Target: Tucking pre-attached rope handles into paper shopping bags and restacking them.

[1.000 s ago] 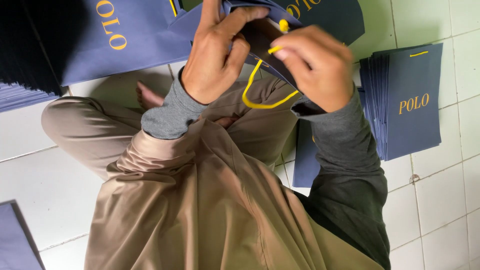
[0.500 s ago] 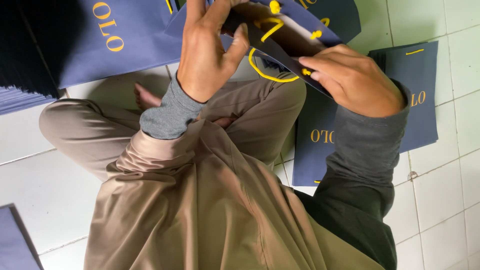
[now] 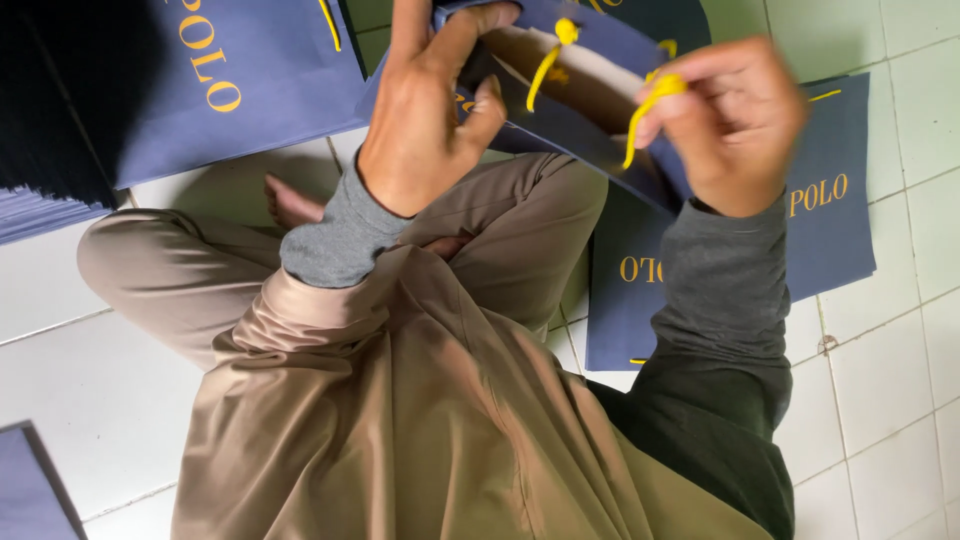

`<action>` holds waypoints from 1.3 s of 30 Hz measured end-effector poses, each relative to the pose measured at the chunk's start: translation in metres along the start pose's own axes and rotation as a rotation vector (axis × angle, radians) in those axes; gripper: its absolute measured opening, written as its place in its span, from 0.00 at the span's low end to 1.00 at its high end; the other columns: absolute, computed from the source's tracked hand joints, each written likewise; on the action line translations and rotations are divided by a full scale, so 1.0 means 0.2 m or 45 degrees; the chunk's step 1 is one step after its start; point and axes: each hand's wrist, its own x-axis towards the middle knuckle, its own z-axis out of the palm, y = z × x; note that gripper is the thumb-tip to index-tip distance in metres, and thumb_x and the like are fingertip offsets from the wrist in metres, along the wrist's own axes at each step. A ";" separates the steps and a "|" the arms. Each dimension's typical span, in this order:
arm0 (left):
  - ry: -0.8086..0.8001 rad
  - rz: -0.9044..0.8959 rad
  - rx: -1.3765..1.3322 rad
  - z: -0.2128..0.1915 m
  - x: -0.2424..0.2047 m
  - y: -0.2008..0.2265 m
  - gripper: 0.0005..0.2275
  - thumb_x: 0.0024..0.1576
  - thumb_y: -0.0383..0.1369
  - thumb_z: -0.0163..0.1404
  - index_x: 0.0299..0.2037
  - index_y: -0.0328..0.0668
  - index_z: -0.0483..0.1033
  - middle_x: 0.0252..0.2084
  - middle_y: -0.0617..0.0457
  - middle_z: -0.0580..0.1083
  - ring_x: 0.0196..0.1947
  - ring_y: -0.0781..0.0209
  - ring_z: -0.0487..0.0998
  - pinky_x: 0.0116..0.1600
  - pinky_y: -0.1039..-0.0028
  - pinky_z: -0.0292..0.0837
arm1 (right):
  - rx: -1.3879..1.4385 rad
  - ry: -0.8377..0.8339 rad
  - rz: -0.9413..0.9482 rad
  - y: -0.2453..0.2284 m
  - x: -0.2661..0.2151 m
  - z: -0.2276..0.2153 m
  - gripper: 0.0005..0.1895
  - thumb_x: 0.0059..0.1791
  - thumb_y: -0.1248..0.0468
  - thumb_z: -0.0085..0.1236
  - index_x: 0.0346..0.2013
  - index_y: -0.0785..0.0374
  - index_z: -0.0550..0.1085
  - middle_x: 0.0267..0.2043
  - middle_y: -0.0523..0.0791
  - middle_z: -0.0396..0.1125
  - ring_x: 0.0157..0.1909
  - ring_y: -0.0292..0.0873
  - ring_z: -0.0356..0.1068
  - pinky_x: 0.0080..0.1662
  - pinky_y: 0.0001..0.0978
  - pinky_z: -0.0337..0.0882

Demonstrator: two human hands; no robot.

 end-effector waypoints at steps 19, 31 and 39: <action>-0.002 -0.018 -0.047 0.05 0.01 -0.07 0.17 0.53 0.14 0.51 0.54 0.27 0.73 0.53 0.40 0.65 0.28 0.56 0.72 0.38 0.69 0.73 | -0.733 -0.124 -0.618 -0.04 0.07 -0.03 0.12 0.46 0.85 0.77 0.38 0.79 0.80 0.37 0.54 0.69 0.35 0.49 0.65 0.37 0.38 0.64; -0.047 -0.008 -0.059 0.01 0.02 -0.05 0.17 0.51 0.13 0.52 0.52 0.28 0.74 0.51 0.41 0.65 0.29 0.55 0.71 0.36 0.70 0.71 | -2.112 -0.389 -0.827 0.08 0.09 -0.11 0.08 0.53 0.66 0.68 0.40 0.48 0.77 0.38 0.35 0.57 0.40 0.32 0.57 0.46 0.23 0.62; -0.056 -0.001 -0.017 0.05 0.03 -0.07 0.19 0.49 0.14 0.50 0.53 0.28 0.72 0.48 0.40 0.67 0.25 0.56 0.71 0.34 0.69 0.70 | -0.320 0.143 -0.744 0.15 0.08 -0.08 0.23 0.48 0.95 0.63 0.41 0.70 0.66 0.35 0.56 0.72 0.35 0.49 0.68 0.42 0.37 0.69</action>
